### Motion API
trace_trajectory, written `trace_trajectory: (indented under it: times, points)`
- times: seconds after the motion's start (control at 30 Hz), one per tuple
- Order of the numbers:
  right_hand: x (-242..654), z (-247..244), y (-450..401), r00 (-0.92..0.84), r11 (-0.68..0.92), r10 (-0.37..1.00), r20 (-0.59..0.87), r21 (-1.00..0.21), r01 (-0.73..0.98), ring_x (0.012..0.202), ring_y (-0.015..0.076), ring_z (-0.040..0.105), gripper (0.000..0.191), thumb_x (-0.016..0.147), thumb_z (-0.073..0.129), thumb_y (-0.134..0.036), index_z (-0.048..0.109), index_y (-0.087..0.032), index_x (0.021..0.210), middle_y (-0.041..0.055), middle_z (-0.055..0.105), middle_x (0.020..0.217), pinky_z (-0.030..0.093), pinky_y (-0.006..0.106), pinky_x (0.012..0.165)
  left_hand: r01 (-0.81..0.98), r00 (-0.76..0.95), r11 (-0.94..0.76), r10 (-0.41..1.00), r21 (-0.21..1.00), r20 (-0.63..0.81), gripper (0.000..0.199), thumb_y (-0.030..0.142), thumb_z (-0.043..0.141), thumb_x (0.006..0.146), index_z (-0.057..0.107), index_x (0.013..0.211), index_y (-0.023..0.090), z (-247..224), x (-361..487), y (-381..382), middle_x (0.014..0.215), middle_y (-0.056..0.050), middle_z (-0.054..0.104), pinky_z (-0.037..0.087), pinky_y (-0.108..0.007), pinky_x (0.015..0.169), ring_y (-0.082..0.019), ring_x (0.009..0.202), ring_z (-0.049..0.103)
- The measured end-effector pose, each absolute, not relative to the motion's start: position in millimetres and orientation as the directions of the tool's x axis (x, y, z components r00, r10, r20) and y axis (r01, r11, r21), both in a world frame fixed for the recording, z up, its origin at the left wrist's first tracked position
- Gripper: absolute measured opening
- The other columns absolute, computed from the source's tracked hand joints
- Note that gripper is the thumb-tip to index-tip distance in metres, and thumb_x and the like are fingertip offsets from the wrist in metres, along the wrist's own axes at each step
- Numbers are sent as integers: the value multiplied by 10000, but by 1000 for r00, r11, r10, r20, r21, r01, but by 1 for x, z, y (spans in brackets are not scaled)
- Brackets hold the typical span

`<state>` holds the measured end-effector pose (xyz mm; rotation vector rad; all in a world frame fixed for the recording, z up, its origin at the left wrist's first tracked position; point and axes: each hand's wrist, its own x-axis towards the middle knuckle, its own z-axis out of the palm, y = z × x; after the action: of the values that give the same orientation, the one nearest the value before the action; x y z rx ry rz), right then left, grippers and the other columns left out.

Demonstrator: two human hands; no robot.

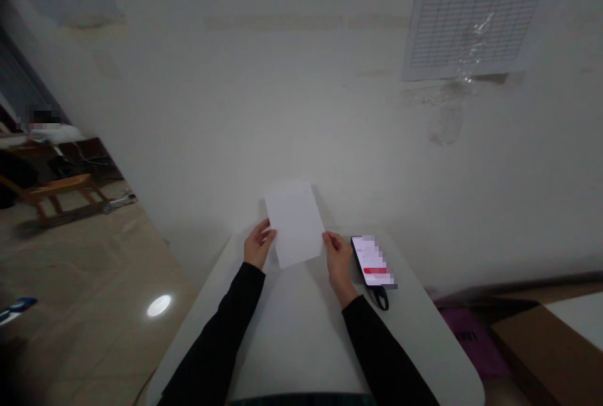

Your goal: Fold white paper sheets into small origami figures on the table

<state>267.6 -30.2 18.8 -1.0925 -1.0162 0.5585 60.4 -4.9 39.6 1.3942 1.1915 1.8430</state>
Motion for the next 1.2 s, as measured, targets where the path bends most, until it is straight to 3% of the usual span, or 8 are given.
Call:
trace_trajectory:
  times: [0.07,0.13,0.2,0.27,0.37,0.5,0.7,1.2]
  points:
    - [269,23,-35,429,481,704,566,-824,299,791,210,647,296,841,560,-411,686,-154,913,92,705,877,508,351,719,494,-385,-575,528,652,757,506,404,701,723,588,1160,176,42,62,-13,1219,-154,592,448,-388,870,-246,1059,592]
    - [271,27,-40,309,566,596,741,-661,493,836,202,638,235,890,517,-329,683,-178,957,88,694,912,501,347,754,747,-149,-594,289,299,946,362,307,668,780,621,1122,199,43,69,-22,1178,-139,626,393,-386,940,-243,1105,577]
    - [271,29,-45,135,626,503,854,-467,624,846,195,631,208,909,493,-243,680,-199,989,84,688,907,498,340,751,804,124,-594,221,32,967,343,240,632,820,604,1161,240,42,78,-29,1145,-97,658,340,-373,980,-222,1113,581]
    - [271,30,-48,-24,658,438,898,-302,690,862,197,628,219,909,488,-186,677,-223,1013,78,688,905,495,344,751,813,241,-577,221,-72,945,350,240,602,847,578,1197,241,40,86,-31,1132,-82,669,301,-392,1004,-223,1121,579]
    - [270,31,-49,-147,671,385,911,-167,722,920,201,623,233,900,503,-153,663,-249,1039,63,692,934,479,366,799,785,317,-611,262,-97,911,239,198,530,891,615,1109,247,34,88,-29,944,-31,725,328,-394,974,-186,958,650]
    - [264,33,-50,-150,630,367,918,-127,766,1054,211,586,218,888,527,-136,641,-243,1041,54,691,1023,403,402,901,726,371,-685,315,-61,874,232,155,469,915,616,1084,221,29,84,-27,836,-16,728,403,-339,861,-132,752,667]
    - [253,29,-55,-171,595,365,915,-89,799,1119,224,556,216,868,561,-158,630,-257,1047,50,679,1074,274,422,965,687,401,-725,319,-52,859,222,154,448,914,644,997,218,33,94,-35,839,-23,727,409,-337,873,-132,751,667]
    - [245,30,-55,-64,588,369,927,-179,789,998,229,603,73,812,586,-159,602,-224,839,7,700,846,239,423,948,726,399,-673,246,-141,883,177,161,506,896,660,914,247,36,96,-36,834,3,736,307,-372,877,-180,954,655]
